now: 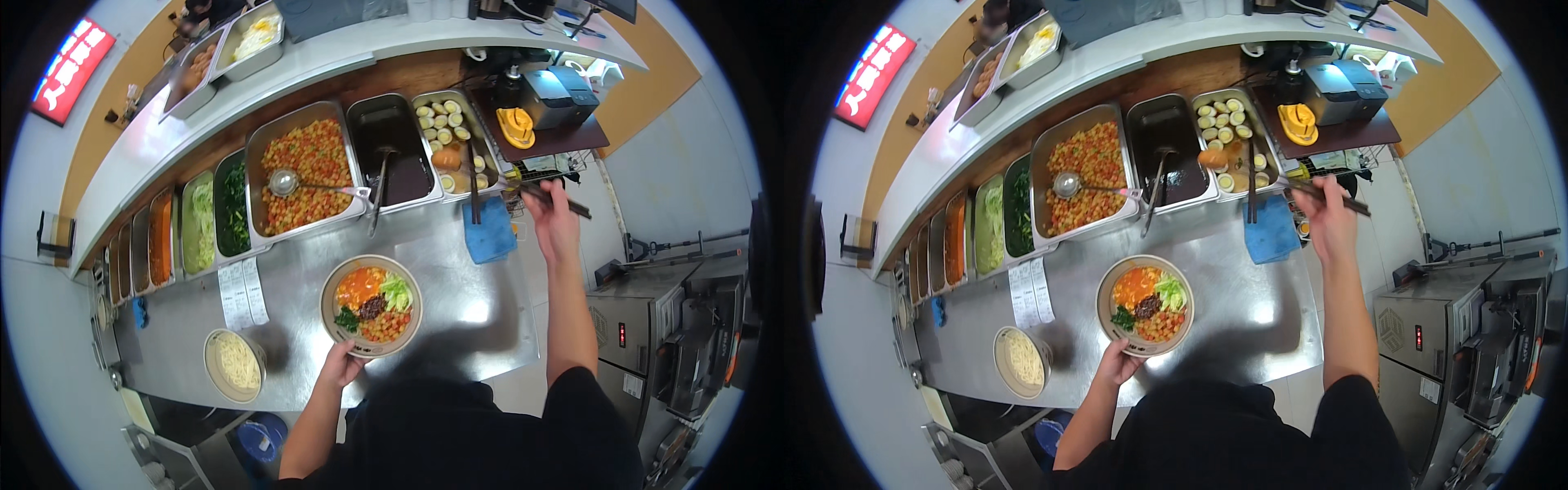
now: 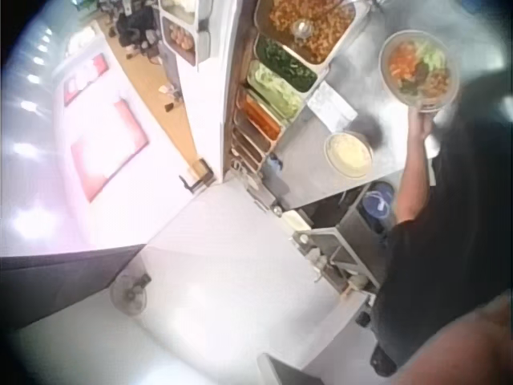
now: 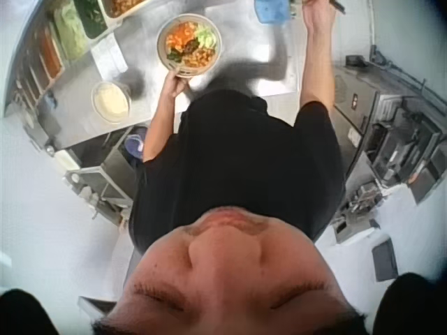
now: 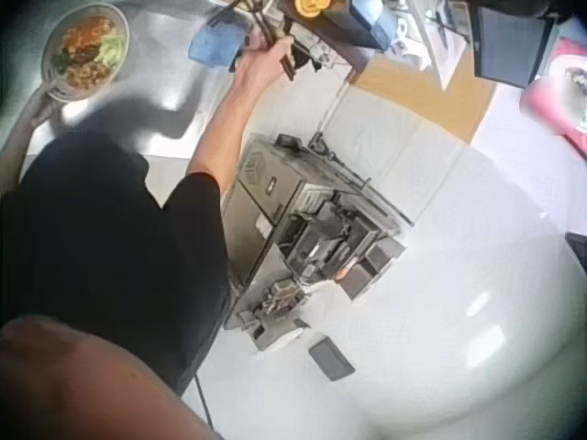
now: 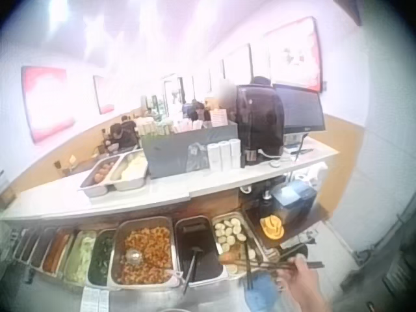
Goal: The person assembles multiple noodle bowls at a food counter. Using chopsticks and a ladle, they add noodles, vegetables, sauces, and toppings from stainless steel containers into paper bowls, then place each completed bowl on the counter.
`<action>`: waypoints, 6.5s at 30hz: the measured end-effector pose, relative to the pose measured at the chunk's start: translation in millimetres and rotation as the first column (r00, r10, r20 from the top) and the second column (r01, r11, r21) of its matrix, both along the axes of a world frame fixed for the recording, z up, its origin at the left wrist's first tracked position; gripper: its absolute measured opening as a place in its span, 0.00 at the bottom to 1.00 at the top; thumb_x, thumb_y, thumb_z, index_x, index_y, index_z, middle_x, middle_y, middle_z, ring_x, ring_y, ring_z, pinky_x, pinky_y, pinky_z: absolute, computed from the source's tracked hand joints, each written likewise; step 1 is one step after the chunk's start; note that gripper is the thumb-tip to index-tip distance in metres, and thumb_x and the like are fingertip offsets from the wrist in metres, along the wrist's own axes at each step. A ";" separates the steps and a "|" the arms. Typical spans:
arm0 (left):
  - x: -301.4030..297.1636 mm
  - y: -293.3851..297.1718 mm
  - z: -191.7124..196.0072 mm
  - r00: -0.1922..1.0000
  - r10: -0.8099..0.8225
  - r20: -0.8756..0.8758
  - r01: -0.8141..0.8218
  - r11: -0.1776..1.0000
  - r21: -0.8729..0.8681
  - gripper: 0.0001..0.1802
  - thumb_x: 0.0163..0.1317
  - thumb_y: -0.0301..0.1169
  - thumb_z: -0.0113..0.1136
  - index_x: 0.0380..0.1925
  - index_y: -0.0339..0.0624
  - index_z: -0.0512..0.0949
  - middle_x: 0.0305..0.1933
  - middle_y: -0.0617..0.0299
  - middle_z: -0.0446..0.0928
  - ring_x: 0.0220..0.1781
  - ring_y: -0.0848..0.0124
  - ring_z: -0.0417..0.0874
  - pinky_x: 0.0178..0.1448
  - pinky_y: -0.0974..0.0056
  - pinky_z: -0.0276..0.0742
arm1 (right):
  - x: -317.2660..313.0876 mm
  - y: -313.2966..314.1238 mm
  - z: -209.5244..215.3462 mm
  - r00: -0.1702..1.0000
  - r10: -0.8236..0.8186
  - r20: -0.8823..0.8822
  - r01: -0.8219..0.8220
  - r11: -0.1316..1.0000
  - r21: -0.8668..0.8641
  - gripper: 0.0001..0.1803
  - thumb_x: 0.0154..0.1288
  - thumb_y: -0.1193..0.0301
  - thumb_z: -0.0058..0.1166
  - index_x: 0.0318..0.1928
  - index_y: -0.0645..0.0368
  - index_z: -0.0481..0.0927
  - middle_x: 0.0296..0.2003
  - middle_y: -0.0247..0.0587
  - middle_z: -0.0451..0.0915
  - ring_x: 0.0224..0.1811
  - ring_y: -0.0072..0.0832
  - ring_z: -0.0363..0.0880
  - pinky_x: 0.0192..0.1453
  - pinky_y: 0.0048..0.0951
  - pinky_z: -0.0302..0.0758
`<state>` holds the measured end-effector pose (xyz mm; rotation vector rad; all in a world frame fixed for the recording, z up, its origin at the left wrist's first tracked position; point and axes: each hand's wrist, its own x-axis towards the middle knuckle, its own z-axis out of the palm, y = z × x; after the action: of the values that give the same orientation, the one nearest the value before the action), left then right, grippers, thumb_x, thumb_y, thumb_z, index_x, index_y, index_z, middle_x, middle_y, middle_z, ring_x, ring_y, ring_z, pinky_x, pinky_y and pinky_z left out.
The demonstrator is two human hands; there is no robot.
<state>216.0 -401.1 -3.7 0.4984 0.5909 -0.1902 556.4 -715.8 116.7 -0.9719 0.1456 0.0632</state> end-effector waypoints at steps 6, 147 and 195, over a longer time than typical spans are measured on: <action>3.6 0.6 5.2 0.998 -0.039 0.039 0.039 0.999 0.010 0.35 0.59 0.34 0.58 0.63 0.32 0.58 0.62 0.44 0.68 0.63 0.52 0.72 0.68 0.48 0.69 | -112.8 34.4 -10.2 0.928 0.290 -0.235 -0.320 0.942 -0.101 0.14 0.72 0.65 0.47 0.39 0.66 0.74 0.33 0.45 0.78 0.31 0.34 0.83 0.37 0.31 0.85; 7.0 127.1 28.8 0.981 0.147 0.126 -0.164 0.976 0.140 0.29 0.71 0.30 0.42 0.67 0.56 0.44 0.66 0.50 0.61 0.61 0.53 0.73 0.59 0.44 0.77 | -151.3 212.3 68.3 0.462 0.743 -0.484 -0.851 0.217 -0.479 0.14 0.70 0.64 0.48 0.40 0.64 0.78 0.15 0.25 0.65 0.14 0.15 0.62 0.16 0.21 0.58; -144.4 137.8 29.1 0.949 0.294 0.115 -0.305 0.946 0.105 0.33 0.65 0.23 0.41 0.68 0.49 0.44 0.66 0.46 0.60 0.60 0.51 0.74 0.56 0.45 0.80 | -194.6 215.7 -41.9 0.842 0.486 0.236 -0.034 0.483 -0.875 0.21 0.73 0.56 0.42 0.36 0.64 0.75 0.25 0.36 0.73 0.19 0.20 0.70 0.23 0.23 0.68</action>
<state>71.6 -263.3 25.5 0.5258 0.5766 0.1608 361.8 -500.0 74.7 -1.9958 -0.4960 0.0490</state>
